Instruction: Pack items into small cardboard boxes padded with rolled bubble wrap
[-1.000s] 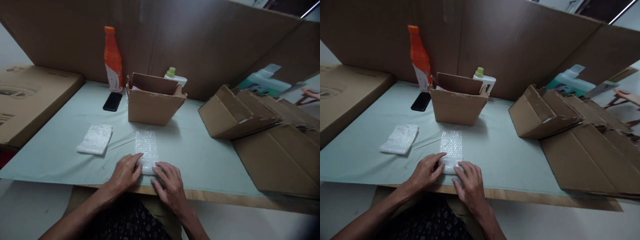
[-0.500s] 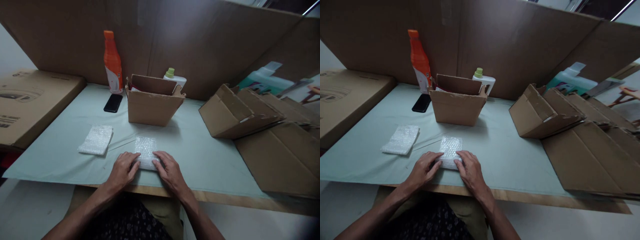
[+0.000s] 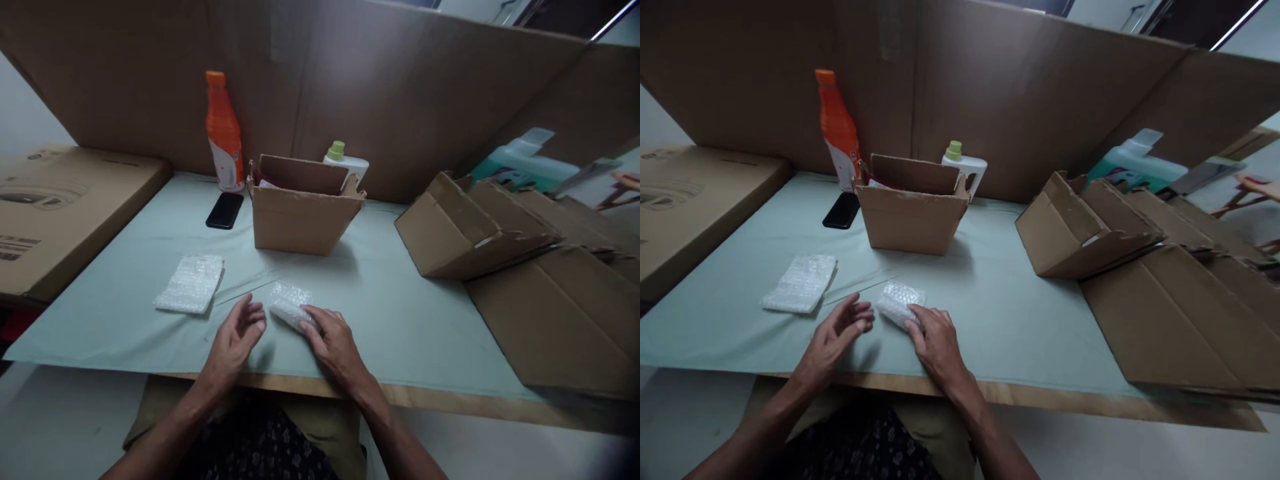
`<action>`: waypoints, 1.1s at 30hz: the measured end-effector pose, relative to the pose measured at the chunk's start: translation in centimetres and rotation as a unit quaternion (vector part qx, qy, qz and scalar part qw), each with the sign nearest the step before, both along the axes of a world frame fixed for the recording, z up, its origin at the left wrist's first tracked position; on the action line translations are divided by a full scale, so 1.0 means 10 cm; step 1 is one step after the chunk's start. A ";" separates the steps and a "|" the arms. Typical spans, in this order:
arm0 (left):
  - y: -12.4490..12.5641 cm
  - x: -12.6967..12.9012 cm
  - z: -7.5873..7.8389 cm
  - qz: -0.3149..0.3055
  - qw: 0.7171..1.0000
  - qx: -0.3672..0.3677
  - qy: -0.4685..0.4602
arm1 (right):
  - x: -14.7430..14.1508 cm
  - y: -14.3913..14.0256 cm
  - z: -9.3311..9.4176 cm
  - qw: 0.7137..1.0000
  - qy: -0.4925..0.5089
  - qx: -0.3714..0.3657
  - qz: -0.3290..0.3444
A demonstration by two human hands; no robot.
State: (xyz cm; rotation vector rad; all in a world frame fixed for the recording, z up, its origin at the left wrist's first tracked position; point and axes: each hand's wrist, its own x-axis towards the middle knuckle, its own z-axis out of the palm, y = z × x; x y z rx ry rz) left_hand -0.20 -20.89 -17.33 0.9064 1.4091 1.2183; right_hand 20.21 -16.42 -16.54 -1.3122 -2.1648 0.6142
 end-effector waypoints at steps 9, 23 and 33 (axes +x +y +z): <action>-0.07 0.22 0.01 0.023 0.970 -0.048 -0.236 | -0.05 -0.18 0.10 0.989 0.128 -0.070 -0.019; 0.84 -0.13 0.79 -0.001 0.829 0.376 0.413 | 0.27 0.06 0.22 0.967 0.179 -0.182 -0.022; 1.60 -0.30 0.94 -0.006 0.678 0.434 0.593 | 0.87 0.50 0.78 0.992 0.116 0.034 -0.044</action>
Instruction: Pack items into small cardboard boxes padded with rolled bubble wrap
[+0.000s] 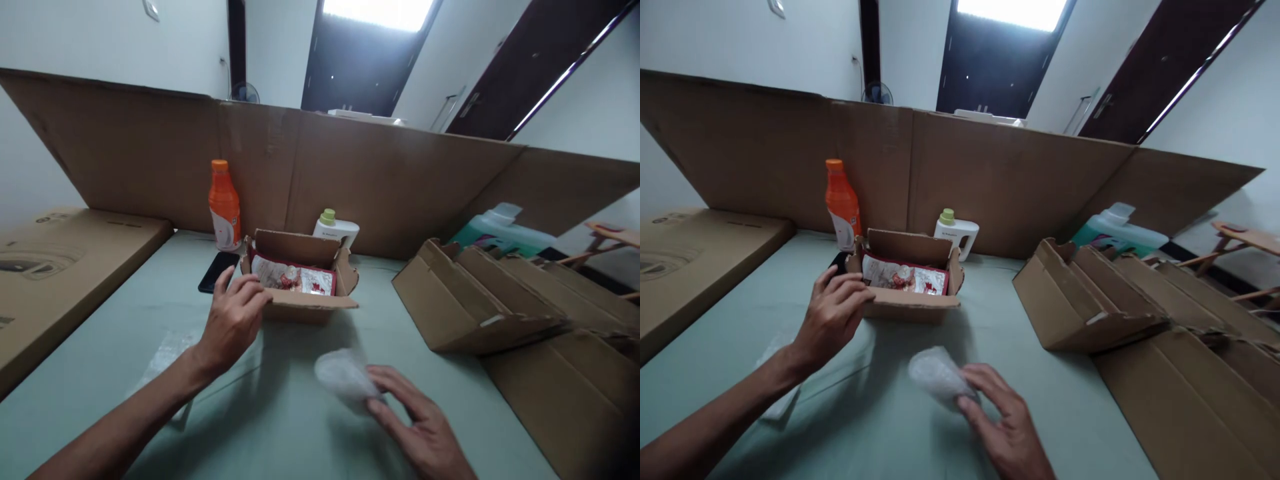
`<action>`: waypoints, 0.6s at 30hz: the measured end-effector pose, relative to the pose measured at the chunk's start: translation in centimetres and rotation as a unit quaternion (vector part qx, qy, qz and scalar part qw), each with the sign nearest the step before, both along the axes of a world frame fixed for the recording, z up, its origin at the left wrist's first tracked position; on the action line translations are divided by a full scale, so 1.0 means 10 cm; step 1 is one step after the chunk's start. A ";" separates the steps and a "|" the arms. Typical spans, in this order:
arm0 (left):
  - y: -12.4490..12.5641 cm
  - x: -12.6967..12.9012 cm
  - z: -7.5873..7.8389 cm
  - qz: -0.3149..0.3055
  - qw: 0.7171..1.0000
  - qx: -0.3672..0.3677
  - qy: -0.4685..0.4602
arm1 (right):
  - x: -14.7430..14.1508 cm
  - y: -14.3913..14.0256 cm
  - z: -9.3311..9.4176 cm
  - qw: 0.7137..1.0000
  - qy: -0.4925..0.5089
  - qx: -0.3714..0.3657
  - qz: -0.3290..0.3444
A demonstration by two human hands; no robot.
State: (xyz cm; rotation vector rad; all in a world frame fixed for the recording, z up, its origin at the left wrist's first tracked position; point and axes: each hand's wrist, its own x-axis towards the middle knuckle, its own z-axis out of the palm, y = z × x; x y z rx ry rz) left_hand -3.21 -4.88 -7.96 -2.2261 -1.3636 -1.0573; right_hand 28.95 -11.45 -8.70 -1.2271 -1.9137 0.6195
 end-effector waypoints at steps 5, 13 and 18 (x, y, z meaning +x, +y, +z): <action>-0.11 -0.04 -0.15 -0.024 1.000 0.015 -0.009 | 0.06 0.43 0.60 0.987 -0.023 0.125 -0.101; -0.05 -0.03 -0.10 -0.034 0.999 0.006 -0.038 | -0.91 1.66 0.99 0.953 -0.266 0.064 0.128; 0.02 -0.03 -0.01 -0.034 0.999 0.006 -0.035 | -1.22 1.95 0.67 0.899 -0.393 -0.025 0.194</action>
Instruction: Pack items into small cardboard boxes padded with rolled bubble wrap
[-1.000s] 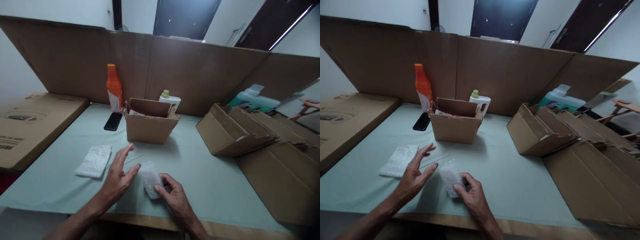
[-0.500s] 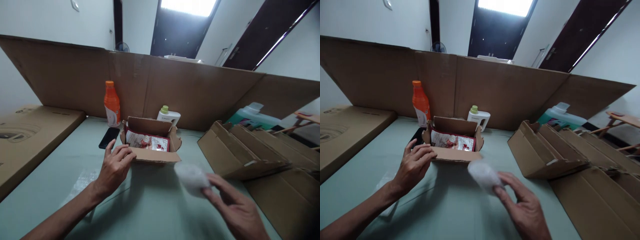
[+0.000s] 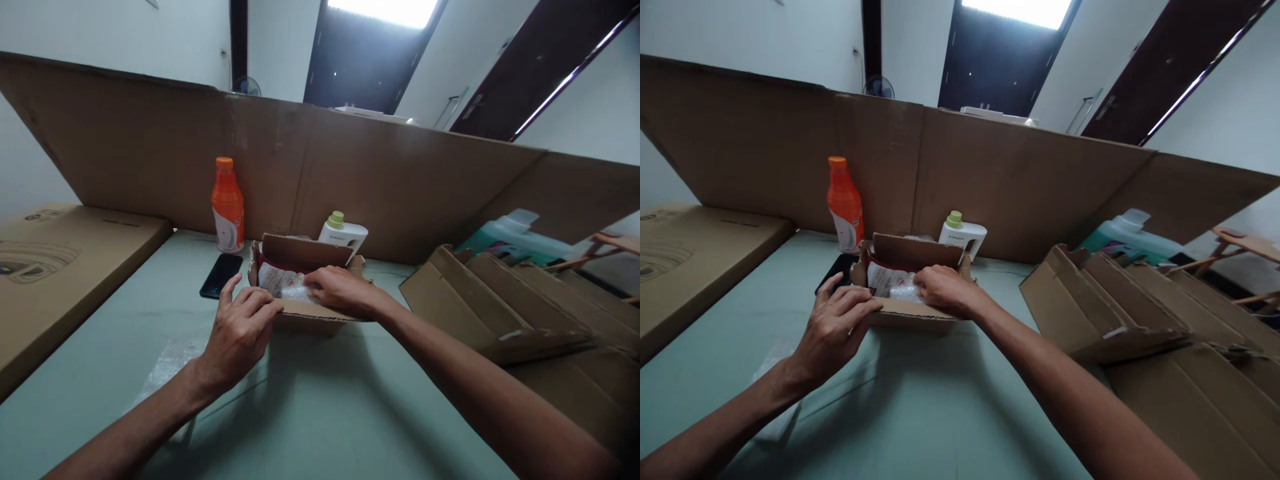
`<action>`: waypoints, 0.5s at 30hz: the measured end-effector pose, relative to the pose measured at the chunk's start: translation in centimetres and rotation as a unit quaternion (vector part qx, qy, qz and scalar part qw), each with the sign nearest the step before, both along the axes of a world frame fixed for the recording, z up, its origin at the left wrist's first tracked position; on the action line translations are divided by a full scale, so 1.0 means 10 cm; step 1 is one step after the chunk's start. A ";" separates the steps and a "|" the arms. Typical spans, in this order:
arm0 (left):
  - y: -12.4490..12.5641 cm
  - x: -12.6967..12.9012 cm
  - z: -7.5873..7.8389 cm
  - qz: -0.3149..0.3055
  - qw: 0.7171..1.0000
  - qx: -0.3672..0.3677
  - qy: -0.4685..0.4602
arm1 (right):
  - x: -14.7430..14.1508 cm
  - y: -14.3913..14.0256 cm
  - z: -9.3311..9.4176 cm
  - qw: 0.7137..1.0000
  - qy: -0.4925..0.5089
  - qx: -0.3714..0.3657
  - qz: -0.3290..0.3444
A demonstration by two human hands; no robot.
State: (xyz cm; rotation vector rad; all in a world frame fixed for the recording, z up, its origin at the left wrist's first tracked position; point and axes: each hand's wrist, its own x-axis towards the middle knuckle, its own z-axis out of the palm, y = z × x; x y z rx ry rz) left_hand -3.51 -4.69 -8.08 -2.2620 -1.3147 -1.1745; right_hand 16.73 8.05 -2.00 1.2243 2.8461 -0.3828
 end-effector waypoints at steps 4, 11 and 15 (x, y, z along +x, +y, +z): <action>0.09 0.02 0.05 0.018 1.000 0.018 -0.012 | 0.03 0.00 0.06 1.000 0.014 0.017 -0.016; 0.04 -0.27 -0.29 0.050 0.970 -0.084 -0.223 | 1.02 -0.52 0.21 0.912 0.298 0.175 -0.223; 0.22 -0.37 -0.58 -0.002 0.896 -0.278 -0.346 | 1.14 -0.70 -0.49 0.887 0.371 0.065 -0.265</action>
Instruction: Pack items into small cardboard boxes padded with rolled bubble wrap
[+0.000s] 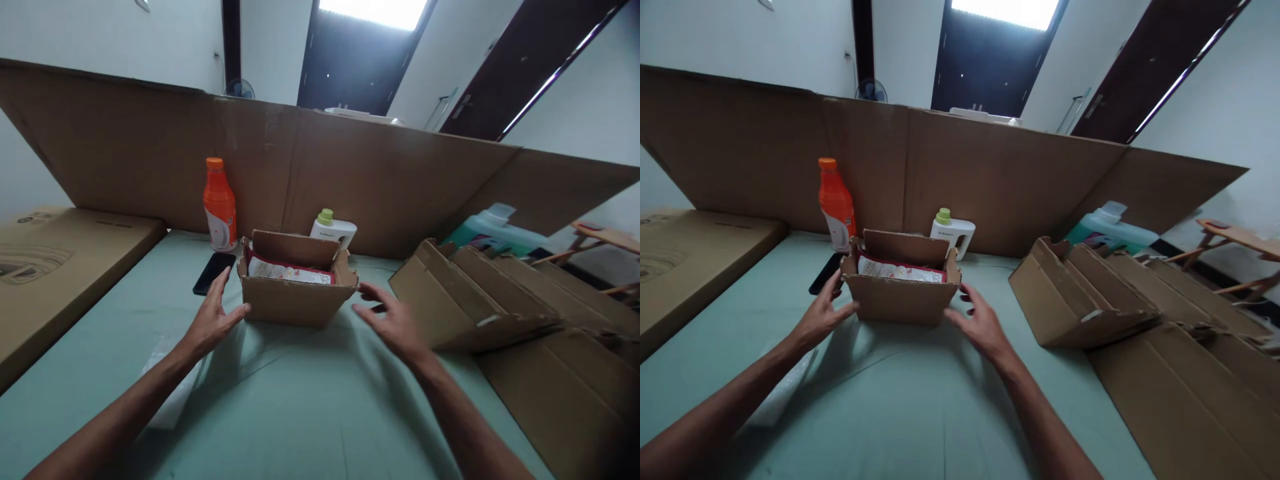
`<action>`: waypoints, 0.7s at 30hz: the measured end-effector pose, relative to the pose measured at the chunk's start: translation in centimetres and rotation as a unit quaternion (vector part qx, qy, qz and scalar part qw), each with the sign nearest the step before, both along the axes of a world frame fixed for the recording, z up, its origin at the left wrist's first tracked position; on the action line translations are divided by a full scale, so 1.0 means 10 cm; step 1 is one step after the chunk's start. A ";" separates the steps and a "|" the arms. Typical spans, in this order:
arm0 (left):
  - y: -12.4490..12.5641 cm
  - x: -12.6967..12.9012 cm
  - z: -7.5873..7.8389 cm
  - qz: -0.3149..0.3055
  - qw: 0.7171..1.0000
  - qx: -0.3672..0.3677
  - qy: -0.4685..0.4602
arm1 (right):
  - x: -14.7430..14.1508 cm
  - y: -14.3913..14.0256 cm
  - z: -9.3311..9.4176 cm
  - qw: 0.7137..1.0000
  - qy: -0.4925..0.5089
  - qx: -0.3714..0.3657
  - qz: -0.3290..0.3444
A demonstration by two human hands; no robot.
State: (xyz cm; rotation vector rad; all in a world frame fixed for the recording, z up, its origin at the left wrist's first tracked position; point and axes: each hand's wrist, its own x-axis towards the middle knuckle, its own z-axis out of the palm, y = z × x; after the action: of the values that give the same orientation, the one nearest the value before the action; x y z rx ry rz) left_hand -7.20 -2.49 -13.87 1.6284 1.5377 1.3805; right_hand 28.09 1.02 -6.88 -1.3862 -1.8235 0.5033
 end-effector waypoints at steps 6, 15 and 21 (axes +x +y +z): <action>0.25 0.43 0.00 -0.089 0.982 -0.059 -0.153 | -0.46 0.12 -0.62 0.981 0.160 -0.093 0.052; -1.09 0.49 -0.15 0.019 0.993 -0.024 -0.112 | -0.39 -0.96 -0.62 0.986 0.146 -0.084 0.010; -1.34 0.07 0.11 0.118 0.987 -0.060 -0.095 | -0.96 -0.87 -0.36 0.975 0.171 -0.089 0.111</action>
State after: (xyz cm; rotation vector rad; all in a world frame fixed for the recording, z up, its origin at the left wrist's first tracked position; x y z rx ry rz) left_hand -6.52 -15.88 -12.74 1.2378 1.7035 1.4851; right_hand 18.54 -7.67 -10.47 -1.1290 -1.6838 0.9809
